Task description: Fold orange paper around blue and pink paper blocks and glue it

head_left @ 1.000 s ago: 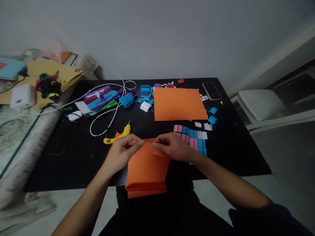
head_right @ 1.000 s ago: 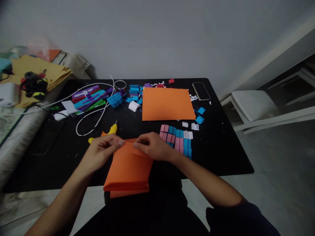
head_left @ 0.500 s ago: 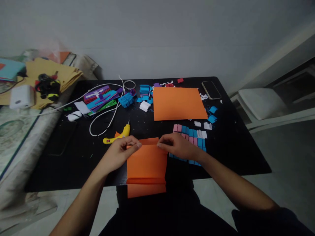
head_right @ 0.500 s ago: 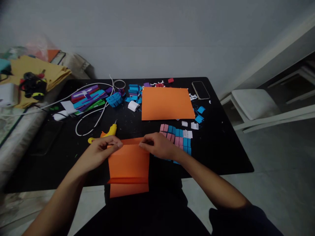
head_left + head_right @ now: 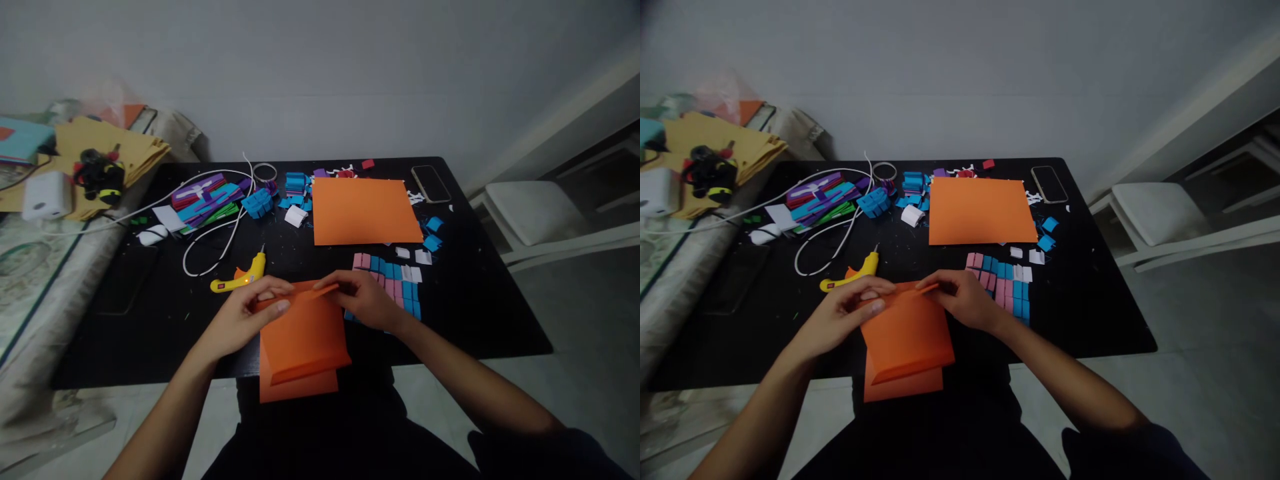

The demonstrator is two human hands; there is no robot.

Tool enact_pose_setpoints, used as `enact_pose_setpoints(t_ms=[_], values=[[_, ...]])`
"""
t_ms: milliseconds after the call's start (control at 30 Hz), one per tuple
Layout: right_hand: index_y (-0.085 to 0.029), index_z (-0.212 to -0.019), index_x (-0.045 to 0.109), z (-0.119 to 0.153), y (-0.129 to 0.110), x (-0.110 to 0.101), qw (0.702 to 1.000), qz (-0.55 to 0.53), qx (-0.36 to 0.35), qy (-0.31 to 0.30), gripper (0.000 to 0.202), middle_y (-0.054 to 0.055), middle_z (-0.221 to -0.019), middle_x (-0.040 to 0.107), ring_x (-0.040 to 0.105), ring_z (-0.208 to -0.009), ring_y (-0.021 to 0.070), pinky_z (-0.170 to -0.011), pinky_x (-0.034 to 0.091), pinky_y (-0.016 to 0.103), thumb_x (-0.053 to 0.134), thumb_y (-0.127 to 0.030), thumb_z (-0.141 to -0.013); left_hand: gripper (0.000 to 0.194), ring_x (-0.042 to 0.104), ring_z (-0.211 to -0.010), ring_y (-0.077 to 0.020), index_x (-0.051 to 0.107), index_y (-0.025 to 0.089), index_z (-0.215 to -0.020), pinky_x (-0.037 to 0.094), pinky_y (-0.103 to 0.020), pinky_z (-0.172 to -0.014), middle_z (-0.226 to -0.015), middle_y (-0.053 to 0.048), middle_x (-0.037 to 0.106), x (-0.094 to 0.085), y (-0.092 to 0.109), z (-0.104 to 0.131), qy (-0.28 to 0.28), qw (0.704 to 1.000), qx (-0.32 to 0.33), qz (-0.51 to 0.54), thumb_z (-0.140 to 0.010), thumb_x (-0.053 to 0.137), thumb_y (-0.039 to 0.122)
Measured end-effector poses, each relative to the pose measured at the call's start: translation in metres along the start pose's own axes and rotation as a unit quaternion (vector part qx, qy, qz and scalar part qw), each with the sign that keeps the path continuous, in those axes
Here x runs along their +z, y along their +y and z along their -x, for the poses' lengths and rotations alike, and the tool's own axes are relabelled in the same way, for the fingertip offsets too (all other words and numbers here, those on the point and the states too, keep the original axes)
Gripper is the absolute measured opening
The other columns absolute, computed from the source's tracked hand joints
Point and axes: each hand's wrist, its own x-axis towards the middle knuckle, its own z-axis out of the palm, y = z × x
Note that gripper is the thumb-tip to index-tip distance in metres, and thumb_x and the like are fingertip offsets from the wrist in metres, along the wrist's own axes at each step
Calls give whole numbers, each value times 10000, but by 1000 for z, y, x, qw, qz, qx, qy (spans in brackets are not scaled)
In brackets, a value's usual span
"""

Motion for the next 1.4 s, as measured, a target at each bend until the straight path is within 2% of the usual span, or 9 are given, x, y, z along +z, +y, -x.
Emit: enact_pose_setpoints(t_ms=[67,233,433,567,733,833,967,1267,1400], values=[[-216,-1035,805,-1,-2,1,1000,-10,11,8,197,41,-918,784,699,-818,188,-747,547,339,700,-332,-916,266,725,-929,-187,776,218,-1113,586,-284,-794,-1126,-85,792,0,1,1,-13,1000,16,2,-876,776,339],[-247,-997,830,-1,-5,-3,997,-77,20,2,183,44,-1035,806,717,-985,207,-851,550,349,690,-270,-882,180,717,-793,-161,824,209,-1032,572,-256,-703,-973,-80,819,3,-5,1,23,1000,16,-16,-927,727,318],[-267,-994,839,1,1,-3,990,-119,77,18,241,42,-952,783,696,-860,191,-739,552,320,618,-264,-899,175,758,-1041,-229,849,233,-1053,601,-331,-914,-1124,-105,816,3,-5,0,19,998,51,-12,-930,727,255],[-267,-936,837,1,5,-3,978,-181,105,21,219,43,-921,775,684,-813,183,-702,542,309,628,-269,-870,201,756,-1062,-229,850,266,-1079,611,-344,-921,-1151,-97,807,2,-5,1,24,997,66,-26,-928,724,224],[-213,-860,837,2,3,-5,968,-234,94,16,262,70,-885,771,671,-776,180,-678,532,307,585,-281,-838,246,752,-1054,-221,835,275,-1115,608,-350,-923,-1157,-87,795,3,-3,3,10,993,103,-52,-910,734,185],[-202,-872,831,3,-1,-4,979,-189,66,31,235,68,-864,779,691,-794,188,-703,550,316,666,-370,-865,261,738,-1083,-235,811,261,-1151,596,-373,-947,-1185,-96,778,4,-2,4,0,989,127,-76,-894,778,232],[-223,-909,822,3,-4,0,994,-86,35,56,204,41,-870,799,724,-814,189,-769,582,339,867,-369,-775,159,734,-1058,-224,804,252,-1089,584,-361,-937,-1132,-85,780,7,-3,2,22,989,124,-82,-951,729,272],[-215,-960,801,-1,15,3,993,-105,18,50,219,53,-973,818,772,-932,207,-904,621,398,866,-338,-790,99,737,-912,-179,802,228,-982,582,-279,-830,-981,-45,805,8,-18,-5,57,995,54,-61,-942,737,291],[-205,-955,782,-11,33,4,995,-84,18,48,158,49,-987,808,765,-947,202,-914,611,389,821,-227,-803,92,743,-897,-178,791,229,-995,573,-275,-800,-979,-30,808,11,-32,-12,61,992,50,-95,-934,748,282]])
